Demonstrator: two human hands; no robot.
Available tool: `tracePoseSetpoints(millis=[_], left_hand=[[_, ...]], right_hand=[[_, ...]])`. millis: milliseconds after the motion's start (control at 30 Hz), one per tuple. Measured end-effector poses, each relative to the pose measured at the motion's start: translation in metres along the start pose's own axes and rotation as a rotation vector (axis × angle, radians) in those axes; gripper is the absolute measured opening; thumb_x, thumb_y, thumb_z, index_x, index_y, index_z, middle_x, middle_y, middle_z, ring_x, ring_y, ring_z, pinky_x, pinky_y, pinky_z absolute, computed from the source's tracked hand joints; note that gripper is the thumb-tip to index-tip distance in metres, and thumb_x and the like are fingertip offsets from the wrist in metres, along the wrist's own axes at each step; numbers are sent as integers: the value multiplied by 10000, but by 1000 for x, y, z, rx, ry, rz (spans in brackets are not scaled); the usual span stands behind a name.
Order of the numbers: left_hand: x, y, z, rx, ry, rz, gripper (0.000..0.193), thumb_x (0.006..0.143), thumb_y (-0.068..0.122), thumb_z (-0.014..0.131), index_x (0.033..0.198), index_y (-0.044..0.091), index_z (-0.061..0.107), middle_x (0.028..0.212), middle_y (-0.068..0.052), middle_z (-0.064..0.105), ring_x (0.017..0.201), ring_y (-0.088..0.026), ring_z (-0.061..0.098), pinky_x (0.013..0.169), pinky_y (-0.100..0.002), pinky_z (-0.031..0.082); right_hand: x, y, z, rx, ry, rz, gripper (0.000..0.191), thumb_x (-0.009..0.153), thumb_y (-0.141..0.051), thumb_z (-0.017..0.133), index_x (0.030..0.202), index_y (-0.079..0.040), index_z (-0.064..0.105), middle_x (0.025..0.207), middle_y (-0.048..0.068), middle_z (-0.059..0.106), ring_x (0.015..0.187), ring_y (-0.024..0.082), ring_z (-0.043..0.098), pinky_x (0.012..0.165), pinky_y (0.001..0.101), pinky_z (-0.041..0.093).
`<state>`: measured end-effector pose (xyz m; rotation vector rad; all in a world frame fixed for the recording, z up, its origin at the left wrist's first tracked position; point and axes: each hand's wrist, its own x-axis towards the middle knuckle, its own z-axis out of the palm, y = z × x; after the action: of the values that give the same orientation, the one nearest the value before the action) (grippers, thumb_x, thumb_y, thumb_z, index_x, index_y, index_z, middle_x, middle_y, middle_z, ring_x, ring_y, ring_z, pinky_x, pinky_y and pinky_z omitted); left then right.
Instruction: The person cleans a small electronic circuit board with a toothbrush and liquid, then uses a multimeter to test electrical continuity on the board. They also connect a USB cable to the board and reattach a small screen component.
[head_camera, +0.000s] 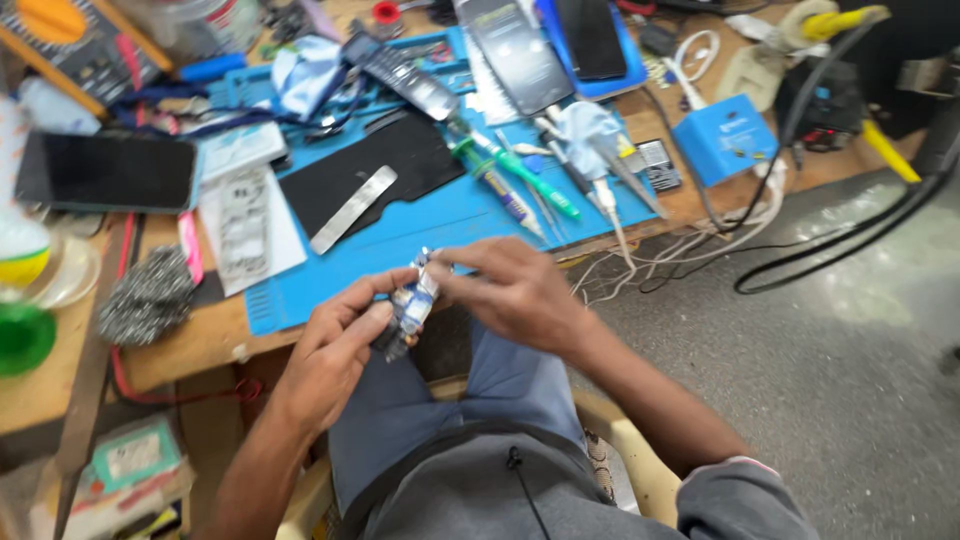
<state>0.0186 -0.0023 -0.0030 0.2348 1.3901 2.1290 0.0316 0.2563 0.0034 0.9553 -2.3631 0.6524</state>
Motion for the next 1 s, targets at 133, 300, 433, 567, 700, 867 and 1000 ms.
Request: tracePoseSetpoints(millis=[133, 300, 433, 567, 700, 867, 1000], left_hand=[[4, 7, 6, -155, -214, 60, 619, 949, 210, 595, 1485, -74, 477, 1357, -150, 640, 1208, -189, 625, 1068, -309, 483], [16, 7, 13, 399, -181, 358, 855, 732, 145, 873, 1448, -80, 463, 1366, -141, 575, 1254, -209, 565, 1076, -345, 465], [28, 1, 17, 589, 82, 320, 658, 734, 206, 901, 1303, 14, 629, 1198, -104, 653, 1050, -196, 661, 926, -326, 564], [28, 4, 12, 752, 24, 587, 447, 896, 164, 755, 1302, 36, 620, 1249, -136, 671, 1154, -232, 670, 1020, -354, 528], [25, 8, 8, 814, 37, 567, 468, 885, 154, 724, 1320, 26, 607, 1224, -141, 674, 1144, -247, 678, 1019, -370, 530], [18, 11, 0, 817, 50, 439, 506, 854, 139, 713, 1332, 30, 587, 1182, -123, 703, 1055, -229, 711, 984, -345, 550], [15, 15, -5, 851, 31, 430, 523, 852, 117, 705, 1352, 28, 580, 1206, -126, 705, 1076, -224, 714, 1003, -344, 546]], right_hand=[[-1, 4, 12, 19, 182, 25, 412, 898, -24, 770, 1280, -160, 696, 1245, 34, 704, 1026, 225, 694, 874, 358, 570], [-12, 21, 9, 70, 34, 45, 469, 813, -73, 825, 1260, -147, 707, 1218, 75, 728, 1004, 263, 702, 841, 401, 545], [-19, 89, -15, 48, 79, 298, 374, 824, 79, 664, 1146, -111, 654, 1374, 125, 710, 1334, 350, 667, 1113, 437, 532], [-35, 193, -51, -622, 108, 128, 420, 920, -192, 856, 1277, -42, 695, 1115, 181, 677, 1127, 385, 599, 1012, 460, 439], [-29, 228, -66, -430, 52, 349, 206, 816, -29, 705, 994, -54, 804, 910, 129, 741, 852, 282, 723, 774, 379, 568], [-15, 199, -78, -162, 192, 395, 204, 869, -20, 687, 1050, -4, 780, 1003, 126, 749, 911, 241, 736, 826, 339, 564], [-30, 206, -74, -479, -55, 344, 174, 846, -52, 750, 999, 19, 791, 852, 150, 729, 755, 261, 696, 709, 371, 558]])
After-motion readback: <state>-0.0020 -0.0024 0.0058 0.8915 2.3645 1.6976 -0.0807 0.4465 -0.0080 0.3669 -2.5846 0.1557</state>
